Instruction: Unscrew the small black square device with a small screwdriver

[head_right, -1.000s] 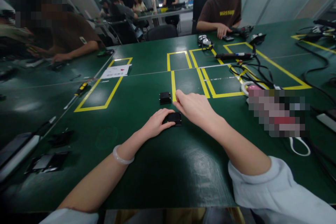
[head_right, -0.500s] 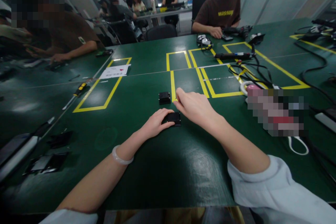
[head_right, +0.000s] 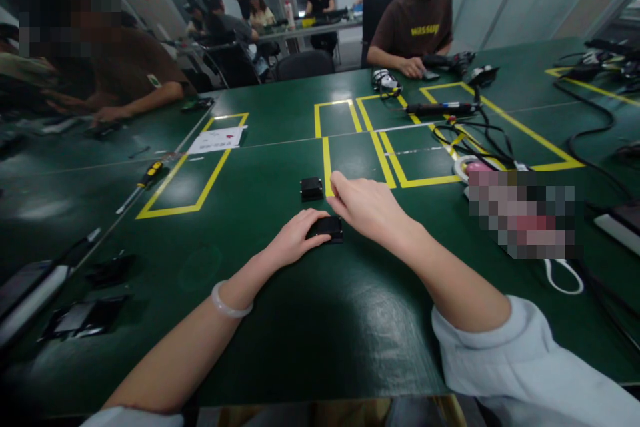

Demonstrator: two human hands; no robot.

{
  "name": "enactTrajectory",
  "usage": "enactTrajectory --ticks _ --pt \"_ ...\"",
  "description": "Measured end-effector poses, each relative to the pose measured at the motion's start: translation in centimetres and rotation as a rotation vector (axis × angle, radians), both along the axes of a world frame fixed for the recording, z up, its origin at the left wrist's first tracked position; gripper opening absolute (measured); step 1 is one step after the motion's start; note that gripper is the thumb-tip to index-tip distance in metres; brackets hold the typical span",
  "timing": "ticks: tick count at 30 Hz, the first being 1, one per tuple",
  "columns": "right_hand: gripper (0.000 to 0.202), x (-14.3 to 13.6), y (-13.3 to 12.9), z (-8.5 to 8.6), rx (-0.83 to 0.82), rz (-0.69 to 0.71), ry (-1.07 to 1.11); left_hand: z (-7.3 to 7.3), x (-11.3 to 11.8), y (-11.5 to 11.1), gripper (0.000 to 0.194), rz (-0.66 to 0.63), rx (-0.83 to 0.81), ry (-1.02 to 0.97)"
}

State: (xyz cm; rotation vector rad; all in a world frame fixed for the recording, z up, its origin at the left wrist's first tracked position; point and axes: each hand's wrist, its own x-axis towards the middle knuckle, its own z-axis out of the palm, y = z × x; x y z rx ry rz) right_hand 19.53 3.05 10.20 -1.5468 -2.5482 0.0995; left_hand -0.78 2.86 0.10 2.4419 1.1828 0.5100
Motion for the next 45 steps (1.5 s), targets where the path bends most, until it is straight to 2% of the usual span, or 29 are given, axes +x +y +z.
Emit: enactTrajectory --ticks 4,13,19,26,31,38,45 --pt "0.025 -0.16 -0.04 0.07 0.008 -0.05 -0.041 0.11 0.02 -0.02 0.037 -0.005 -0.005 -0.007" --pt "0.018 0.3 -0.06 0.15 0.007 -0.019 0.003 0.08 -0.02 -0.09 0.037 0.003 -0.005 -0.01" --pt "0.021 0.32 0.14 0.09 0.017 -0.036 -0.07 0.01 -0.04 -0.03 0.037 -0.003 -0.008 -0.016" --pt "0.022 0.32 -0.03 0.09 0.017 -0.033 -0.017 0.12 -0.02 -0.02 0.037 -0.001 -0.014 -0.007" --pt "0.023 0.12 -0.02 0.07 0.02 -0.06 -0.061 0.09 -0.02 -0.05 0.037 -0.002 -0.009 -0.013" --pt "0.021 0.41 0.02 -0.17 0.02 -0.026 0.006 0.03 -0.05 -0.02 0.037 -0.007 -0.006 -0.011" --pt "0.024 0.04 -0.02 0.06 0.016 -0.073 -0.034 0.16 -0.01 -0.04 0.037 -0.001 -0.007 -0.006"
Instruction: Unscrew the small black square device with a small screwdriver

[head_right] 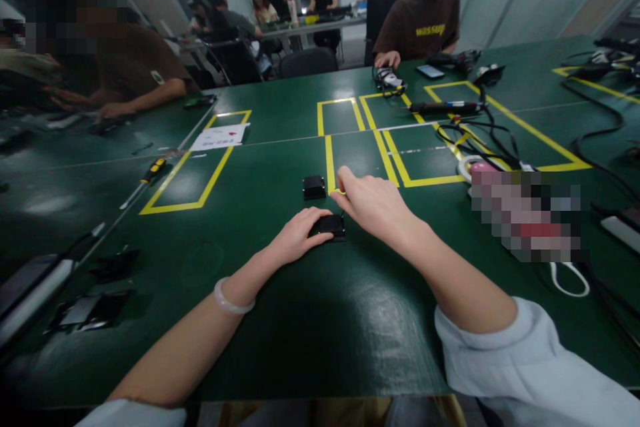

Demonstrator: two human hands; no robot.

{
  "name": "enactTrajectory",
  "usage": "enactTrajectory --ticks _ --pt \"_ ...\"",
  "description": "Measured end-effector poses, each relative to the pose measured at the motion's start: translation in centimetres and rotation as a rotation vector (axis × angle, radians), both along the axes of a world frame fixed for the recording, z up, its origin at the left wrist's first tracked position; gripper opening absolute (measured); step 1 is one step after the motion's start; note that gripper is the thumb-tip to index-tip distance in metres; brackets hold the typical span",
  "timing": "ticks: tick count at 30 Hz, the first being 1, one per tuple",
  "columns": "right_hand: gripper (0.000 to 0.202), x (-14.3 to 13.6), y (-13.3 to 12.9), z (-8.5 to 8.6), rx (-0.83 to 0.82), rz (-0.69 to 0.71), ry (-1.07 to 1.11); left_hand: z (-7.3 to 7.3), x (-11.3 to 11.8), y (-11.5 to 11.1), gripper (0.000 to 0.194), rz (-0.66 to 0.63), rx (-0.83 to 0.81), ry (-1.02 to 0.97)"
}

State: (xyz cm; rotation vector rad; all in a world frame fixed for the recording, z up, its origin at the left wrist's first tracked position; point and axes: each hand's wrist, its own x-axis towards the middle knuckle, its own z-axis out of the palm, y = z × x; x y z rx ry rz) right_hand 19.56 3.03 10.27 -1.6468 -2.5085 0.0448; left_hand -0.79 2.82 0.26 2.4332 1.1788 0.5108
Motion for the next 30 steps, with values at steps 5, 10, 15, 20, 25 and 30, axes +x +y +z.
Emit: enactTrajectory --ticks 5,10,15,20,25,30 --pt "0.022 0.11 0.02 -0.06 -0.005 0.031 0.009 -0.04 0.01 0.04 0.037 -0.005 -0.002 -0.002" --pt "0.021 0.16 -0.07 -0.09 0.004 0.039 0.033 -0.06 -0.01 0.05 0.037 -0.007 0.004 0.001" --pt "0.024 0.04 0.12 -0.08 0.014 0.009 -0.031 -0.07 -0.01 0.02 0.037 -0.006 0.01 0.002" --pt "0.018 0.14 0.27 -0.2 0.004 0.017 -0.019 -0.04 0.03 0.02 0.037 -0.006 0.004 0.0" --pt "0.013 0.35 0.28 -0.24 0.018 0.037 0.043 0.0 0.01 0.02 0.037 -0.002 0.0 0.005" --pt "0.012 0.24 0.29 -0.43 0.042 0.066 0.04 -0.04 -0.01 0.0 0.037 0.001 -0.003 0.003"
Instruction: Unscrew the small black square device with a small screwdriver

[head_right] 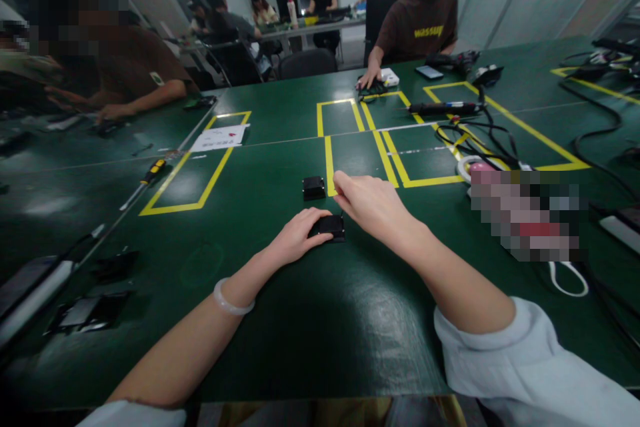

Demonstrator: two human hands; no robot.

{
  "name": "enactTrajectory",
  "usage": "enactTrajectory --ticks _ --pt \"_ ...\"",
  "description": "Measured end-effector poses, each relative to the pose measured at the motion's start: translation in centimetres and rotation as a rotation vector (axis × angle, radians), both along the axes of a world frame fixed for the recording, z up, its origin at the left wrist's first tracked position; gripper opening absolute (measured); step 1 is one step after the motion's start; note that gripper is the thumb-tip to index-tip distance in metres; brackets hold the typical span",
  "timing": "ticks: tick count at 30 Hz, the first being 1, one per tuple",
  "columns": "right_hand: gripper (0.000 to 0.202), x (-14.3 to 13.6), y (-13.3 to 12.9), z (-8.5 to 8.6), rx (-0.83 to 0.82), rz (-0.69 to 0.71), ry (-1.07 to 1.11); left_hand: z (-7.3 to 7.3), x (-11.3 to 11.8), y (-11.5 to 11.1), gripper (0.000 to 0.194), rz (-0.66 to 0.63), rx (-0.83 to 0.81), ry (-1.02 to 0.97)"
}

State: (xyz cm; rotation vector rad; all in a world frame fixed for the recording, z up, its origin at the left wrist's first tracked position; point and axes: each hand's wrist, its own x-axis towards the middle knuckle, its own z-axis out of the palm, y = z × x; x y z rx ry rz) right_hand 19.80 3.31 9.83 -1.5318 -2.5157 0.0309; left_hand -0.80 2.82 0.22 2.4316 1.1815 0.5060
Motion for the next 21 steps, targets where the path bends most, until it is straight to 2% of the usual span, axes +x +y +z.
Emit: enactTrajectory --ticks 6,14,21 --pt "0.024 -0.39 -0.11 0.14 -0.004 -0.072 -0.094 0.03 0.05 0.01 0.037 -0.001 0.005 0.002" --pt "0.018 -0.22 -0.39 0.16 -0.012 -0.017 0.005 0.11 0.1 -0.04 0.036 -0.002 0.007 -0.001" --pt "0.02 -0.27 -0.25 0.34 -0.039 -0.027 -0.053 0.0 0.02 -0.02 0.037 -0.005 0.006 -0.003"
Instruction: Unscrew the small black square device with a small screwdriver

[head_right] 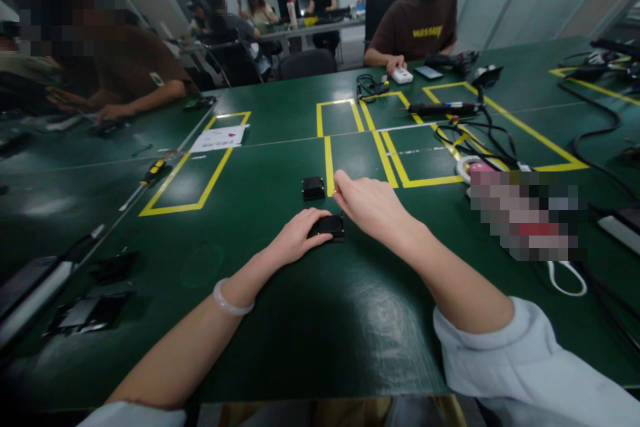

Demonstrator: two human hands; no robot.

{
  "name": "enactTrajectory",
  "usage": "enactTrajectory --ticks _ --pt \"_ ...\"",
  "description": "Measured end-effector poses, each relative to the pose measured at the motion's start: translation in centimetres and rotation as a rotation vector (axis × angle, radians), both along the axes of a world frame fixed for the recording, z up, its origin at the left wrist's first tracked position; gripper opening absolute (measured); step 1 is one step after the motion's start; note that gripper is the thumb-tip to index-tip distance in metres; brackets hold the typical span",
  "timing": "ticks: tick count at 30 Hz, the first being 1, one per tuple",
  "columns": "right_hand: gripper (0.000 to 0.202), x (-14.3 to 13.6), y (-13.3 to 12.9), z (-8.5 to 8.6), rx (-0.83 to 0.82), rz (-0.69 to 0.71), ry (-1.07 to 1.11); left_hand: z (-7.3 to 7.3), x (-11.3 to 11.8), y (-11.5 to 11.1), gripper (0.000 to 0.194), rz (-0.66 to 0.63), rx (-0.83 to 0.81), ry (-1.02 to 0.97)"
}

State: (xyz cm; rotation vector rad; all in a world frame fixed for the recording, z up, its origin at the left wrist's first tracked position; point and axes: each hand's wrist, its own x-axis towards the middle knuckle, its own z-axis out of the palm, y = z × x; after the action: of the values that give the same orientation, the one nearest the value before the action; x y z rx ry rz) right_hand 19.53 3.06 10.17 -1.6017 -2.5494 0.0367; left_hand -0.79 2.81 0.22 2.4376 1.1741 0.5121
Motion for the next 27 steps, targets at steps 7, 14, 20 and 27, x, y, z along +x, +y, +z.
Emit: enactTrajectory --ticks 7,14,20,27 --pt "0.019 -0.01 -0.23 0.17 -0.012 0.015 0.049 0.0 0.0 0.05 0.037 0.004 -0.003 0.001" --pt "0.02 0.09 -0.01 0.08 -0.02 0.004 0.025 -0.04 0.0 0.03 0.037 -0.002 -0.002 -0.017" --pt "0.018 0.12 -0.25 0.07 -0.002 0.008 0.059 -0.2 0.0 0.07 0.037 0.001 0.012 -0.005" --pt "0.023 -0.14 -0.12 -0.03 -0.005 -0.021 -0.002 -0.02 0.0 0.02 0.037 0.003 -0.004 -0.002"
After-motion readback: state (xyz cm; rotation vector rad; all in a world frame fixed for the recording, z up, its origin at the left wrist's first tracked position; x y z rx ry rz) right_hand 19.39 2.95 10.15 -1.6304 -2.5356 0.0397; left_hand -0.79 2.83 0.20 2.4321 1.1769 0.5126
